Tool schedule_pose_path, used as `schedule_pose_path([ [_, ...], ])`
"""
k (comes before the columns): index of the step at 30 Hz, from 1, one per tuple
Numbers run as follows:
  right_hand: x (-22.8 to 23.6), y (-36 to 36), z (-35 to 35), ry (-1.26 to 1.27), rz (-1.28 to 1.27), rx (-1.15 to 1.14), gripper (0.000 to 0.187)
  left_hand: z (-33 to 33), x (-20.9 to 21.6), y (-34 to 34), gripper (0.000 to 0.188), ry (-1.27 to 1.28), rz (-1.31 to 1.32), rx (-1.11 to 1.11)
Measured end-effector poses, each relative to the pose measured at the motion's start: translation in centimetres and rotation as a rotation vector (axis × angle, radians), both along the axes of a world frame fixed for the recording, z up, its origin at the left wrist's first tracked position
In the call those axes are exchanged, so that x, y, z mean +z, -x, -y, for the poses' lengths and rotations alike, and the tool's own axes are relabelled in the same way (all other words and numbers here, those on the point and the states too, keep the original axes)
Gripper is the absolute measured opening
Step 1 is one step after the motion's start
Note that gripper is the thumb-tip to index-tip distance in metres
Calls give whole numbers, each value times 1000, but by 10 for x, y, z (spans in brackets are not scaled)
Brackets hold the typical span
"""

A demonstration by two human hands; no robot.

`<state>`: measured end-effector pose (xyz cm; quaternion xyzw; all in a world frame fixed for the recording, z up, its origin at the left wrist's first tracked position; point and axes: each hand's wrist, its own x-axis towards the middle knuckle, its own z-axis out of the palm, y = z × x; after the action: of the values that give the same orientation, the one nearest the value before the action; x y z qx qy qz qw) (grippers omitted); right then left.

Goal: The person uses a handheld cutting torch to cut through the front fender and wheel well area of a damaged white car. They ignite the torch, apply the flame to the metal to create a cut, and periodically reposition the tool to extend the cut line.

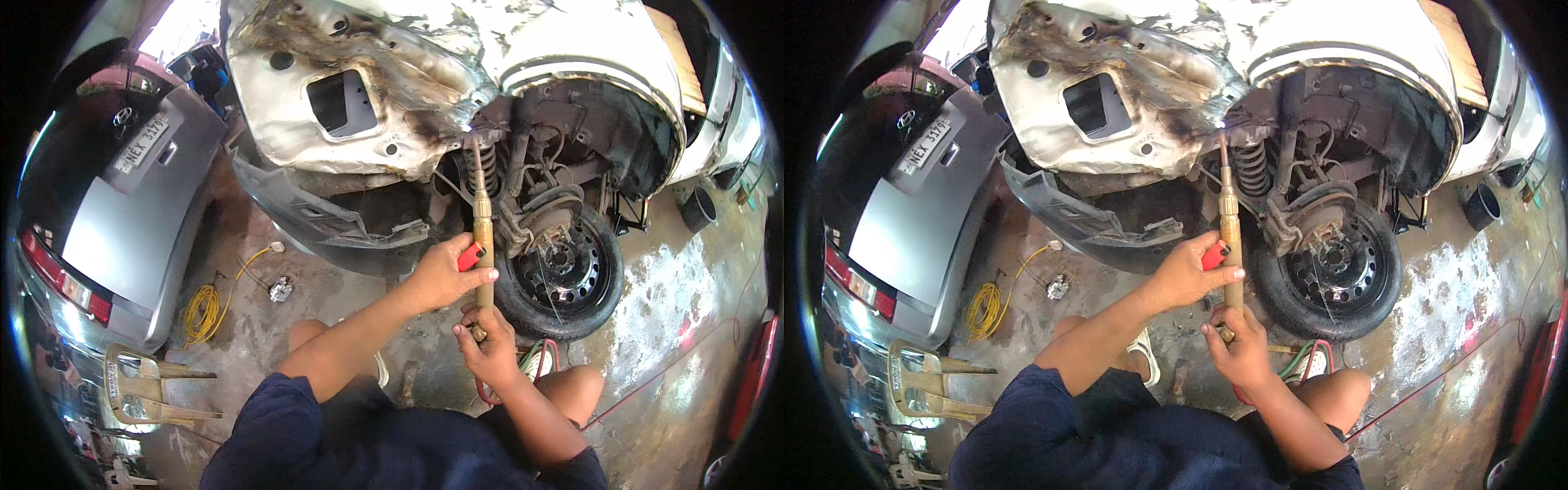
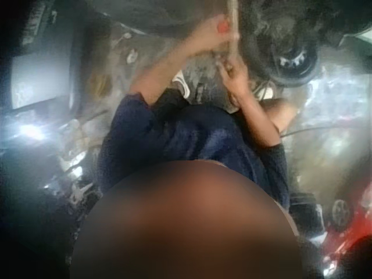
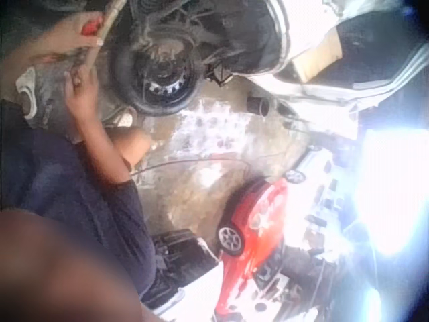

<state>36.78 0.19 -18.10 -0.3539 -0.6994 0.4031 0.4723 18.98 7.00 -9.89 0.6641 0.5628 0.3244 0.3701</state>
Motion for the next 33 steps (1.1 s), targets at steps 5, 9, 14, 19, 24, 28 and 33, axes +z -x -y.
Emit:
schedule_pose_path([
  [5,35,15,0,-42,67,-47,12,-4,9,18,61,-57,58,-52],
  [9,42,35,-2,-29,91,-59,8,-9,11,29,76,-113,96,-118],
  [14,30,48,2,73,51,-33,11,-5,-2,44,99,-75,99,-164],
  [19,21,44,7,38,79,-65,12,0,-7,47,104,-11,137,-202],
  [24,33,38,6,108,89,-46,9,-3,-4,42,108,-49,32,-183],
  [28,51,31,8,204,82,-59,7,-9,-4,34,107,-101,142,-195],
  [33,64,33,13,197,147,-101,10,-12,-4,35,101,-114,181,-219],
])
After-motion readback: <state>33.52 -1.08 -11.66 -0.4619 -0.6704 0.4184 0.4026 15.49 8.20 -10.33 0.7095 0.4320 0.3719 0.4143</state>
